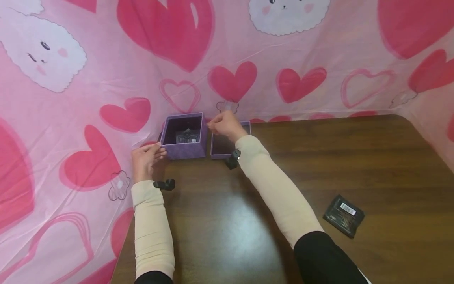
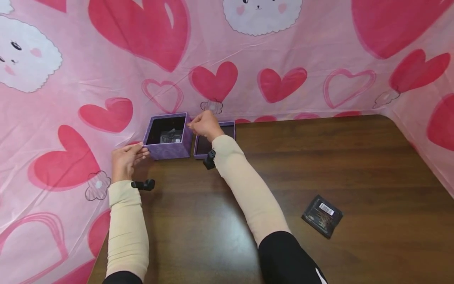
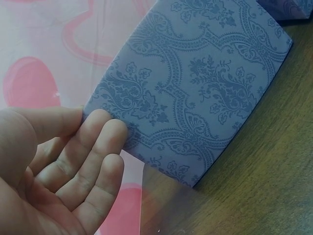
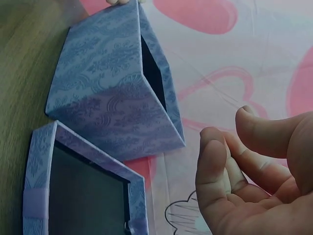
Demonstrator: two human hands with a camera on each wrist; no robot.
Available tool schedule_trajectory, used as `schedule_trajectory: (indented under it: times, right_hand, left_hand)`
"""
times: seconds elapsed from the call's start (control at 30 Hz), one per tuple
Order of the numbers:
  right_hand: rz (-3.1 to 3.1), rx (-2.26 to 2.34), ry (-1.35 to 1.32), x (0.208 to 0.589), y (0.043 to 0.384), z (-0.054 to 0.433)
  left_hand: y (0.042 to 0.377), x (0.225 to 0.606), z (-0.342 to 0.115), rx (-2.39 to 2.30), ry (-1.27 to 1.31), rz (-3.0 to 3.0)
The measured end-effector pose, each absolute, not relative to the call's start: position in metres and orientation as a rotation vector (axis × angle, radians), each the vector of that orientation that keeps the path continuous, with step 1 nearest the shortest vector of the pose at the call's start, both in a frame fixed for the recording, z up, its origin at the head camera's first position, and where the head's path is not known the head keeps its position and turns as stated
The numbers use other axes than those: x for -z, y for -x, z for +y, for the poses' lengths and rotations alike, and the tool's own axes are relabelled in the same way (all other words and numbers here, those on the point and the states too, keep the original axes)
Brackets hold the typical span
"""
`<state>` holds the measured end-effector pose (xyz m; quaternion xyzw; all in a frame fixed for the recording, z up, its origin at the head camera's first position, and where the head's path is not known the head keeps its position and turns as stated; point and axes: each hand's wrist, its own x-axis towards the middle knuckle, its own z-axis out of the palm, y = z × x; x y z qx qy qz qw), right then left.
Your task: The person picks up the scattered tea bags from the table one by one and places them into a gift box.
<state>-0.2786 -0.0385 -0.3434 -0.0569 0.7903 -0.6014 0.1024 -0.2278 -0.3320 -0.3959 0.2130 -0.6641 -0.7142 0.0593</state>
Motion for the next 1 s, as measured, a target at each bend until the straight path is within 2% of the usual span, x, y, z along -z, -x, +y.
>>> schedule_trajectory:
  times: [1.0]
  right_hand:
    - [2.494, 1.528, 0.249, 0.346, 0.242, 0.05]
  left_hand:
    - [0.224, 0.394, -0.329, 2.199, -0.608, -1.955]
